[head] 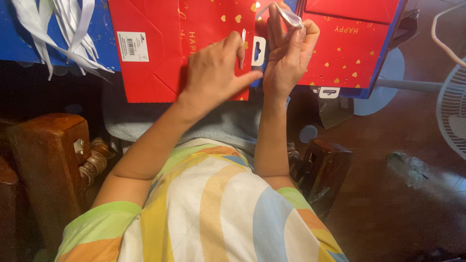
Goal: The person assembles red Valentine's Day gift boxes by threading white ribbons through the box handles and adjusting them. The person handles multiple boxes one at a time, threading ribbons and setting each finished box aside.
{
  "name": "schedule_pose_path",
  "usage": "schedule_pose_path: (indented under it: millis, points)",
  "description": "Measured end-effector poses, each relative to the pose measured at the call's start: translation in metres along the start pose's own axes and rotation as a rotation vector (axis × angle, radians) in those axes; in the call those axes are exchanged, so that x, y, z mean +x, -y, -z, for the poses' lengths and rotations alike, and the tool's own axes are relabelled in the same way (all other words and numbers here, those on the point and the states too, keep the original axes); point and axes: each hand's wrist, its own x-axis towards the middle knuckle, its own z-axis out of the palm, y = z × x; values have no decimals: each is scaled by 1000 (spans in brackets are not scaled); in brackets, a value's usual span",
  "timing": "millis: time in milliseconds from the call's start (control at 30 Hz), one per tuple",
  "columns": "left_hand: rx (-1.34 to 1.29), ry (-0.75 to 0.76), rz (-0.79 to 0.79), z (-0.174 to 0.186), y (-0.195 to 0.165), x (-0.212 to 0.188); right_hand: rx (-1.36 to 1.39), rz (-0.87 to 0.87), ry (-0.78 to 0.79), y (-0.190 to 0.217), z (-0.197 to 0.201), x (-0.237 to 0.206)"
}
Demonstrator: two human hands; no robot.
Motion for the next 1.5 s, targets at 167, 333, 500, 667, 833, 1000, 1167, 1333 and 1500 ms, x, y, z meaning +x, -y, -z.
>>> schedule_pose_path:
  millis: [167, 333, 500, 667, 833, 1000, 1167, 1333, 1500]
  points:
    - [111, -138, -70, -13, -5, -5, -44, 13, 2, -6, -1, 1]
    - [-126, -83, 14, -2, 4, -4, 48, 22, -16, 4, -9, 0]
    - [-386, -87, -10, 20, 10, -10, -29, 20, 248, 28, -25, -16]
    - [-67, -209, -127, 49, -7, -23, -650, -131, 520, 58, -55, -26]
    - [101, -225, -203, 95, -42, -45, -914, -227, 677, 78, -92, -21]
    - [149, -272, -210, 119, -60, -49, -1040, 5, 780, 97, -107, -23]
    - [97, -340, -230, 119, -54, -53, -643, 155, 294, 102, -98, -40]
    - [48, -287, -302, 92, -56, -48, -481, -53, 257, 99, -67, -45]
    - [68, -307, -412, 44, -58, -37, -581, -278, 319, 85, -39, -49]
